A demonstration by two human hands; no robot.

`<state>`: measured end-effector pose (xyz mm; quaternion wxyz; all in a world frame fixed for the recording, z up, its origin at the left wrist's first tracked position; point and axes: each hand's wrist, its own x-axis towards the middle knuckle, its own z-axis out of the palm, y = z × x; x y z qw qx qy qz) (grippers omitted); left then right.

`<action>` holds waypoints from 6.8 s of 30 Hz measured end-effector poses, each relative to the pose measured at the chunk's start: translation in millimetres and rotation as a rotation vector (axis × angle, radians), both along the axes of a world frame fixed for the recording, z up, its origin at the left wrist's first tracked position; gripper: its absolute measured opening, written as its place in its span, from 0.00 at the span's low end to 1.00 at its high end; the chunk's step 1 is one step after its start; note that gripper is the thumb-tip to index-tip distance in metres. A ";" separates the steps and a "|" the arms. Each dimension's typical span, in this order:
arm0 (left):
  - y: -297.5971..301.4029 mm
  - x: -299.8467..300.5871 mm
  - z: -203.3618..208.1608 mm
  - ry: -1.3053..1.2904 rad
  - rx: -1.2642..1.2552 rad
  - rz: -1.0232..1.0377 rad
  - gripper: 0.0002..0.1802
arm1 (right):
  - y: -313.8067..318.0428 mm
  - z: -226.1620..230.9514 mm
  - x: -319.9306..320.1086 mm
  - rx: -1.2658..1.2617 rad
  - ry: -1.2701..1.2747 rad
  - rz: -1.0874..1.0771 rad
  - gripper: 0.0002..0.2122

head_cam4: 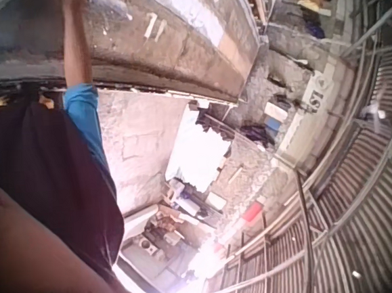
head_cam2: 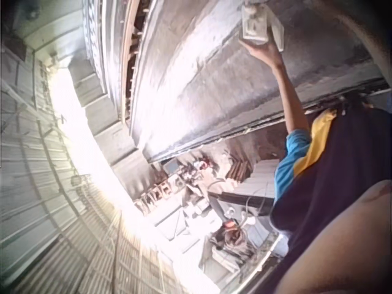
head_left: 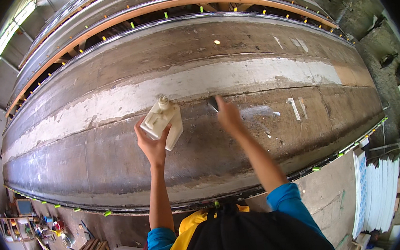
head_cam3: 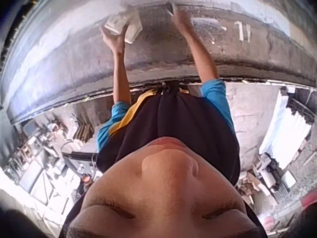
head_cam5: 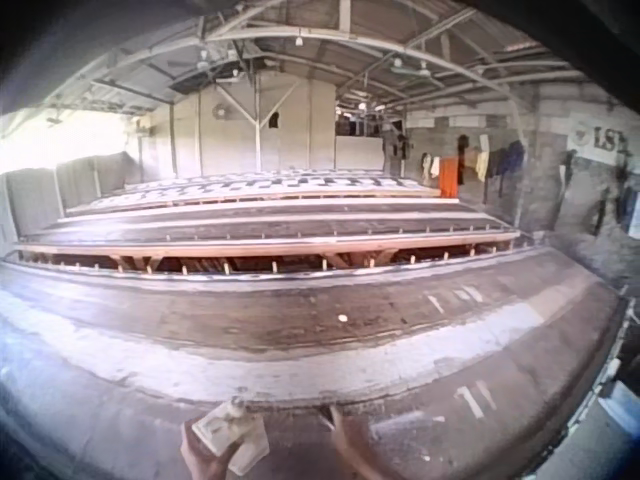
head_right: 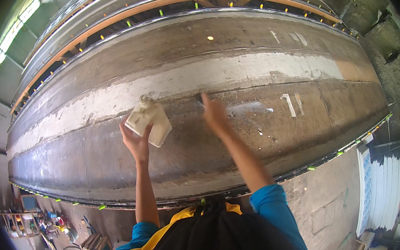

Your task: The person sands the curved interior surface of a large wooden boat hull using a sanding block. They repeatedly pour liquid from a white plastic bottle onto the wood to aid the sanding process. The person moves along the hull, working on different sections of the curved surface.

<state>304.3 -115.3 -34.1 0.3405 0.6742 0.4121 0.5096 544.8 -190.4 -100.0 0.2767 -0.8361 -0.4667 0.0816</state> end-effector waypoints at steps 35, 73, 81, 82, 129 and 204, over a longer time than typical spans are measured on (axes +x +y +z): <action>19.9 -32.9 0.9 -0.075 -0.065 -0.109 0.37 | -25.4 30.7 45.3 -0.033 0.284 -0.247 0.31; -171.1 70.3 7.2 -0.268 -0.029 0.219 0.36 | -177.1 -14.7 69.8 0.229 -0.350 0.545 0.14; -175.1 56.7 12.4 -0.235 0.005 0.178 0.36 | -130.8 -1.0 156.2 -0.081 -0.132 0.044 0.13; -175.1 51.0 13.1 -0.231 -0.003 0.190 0.36 | -137.9 -5.6 124.0 -0.011 -0.255 0.139 0.12; -101.6 -4.2 -11.4 -0.279 -0.151 -0.344 0.37 | -191.1 25.0 43.4 -0.294 -0.065 -0.527 0.22; -77.5 26.8 -5.2 -0.289 -0.081 0.043 0.36 | -80.3 41.5 30.5 -0.048 0.115 0.095 0.23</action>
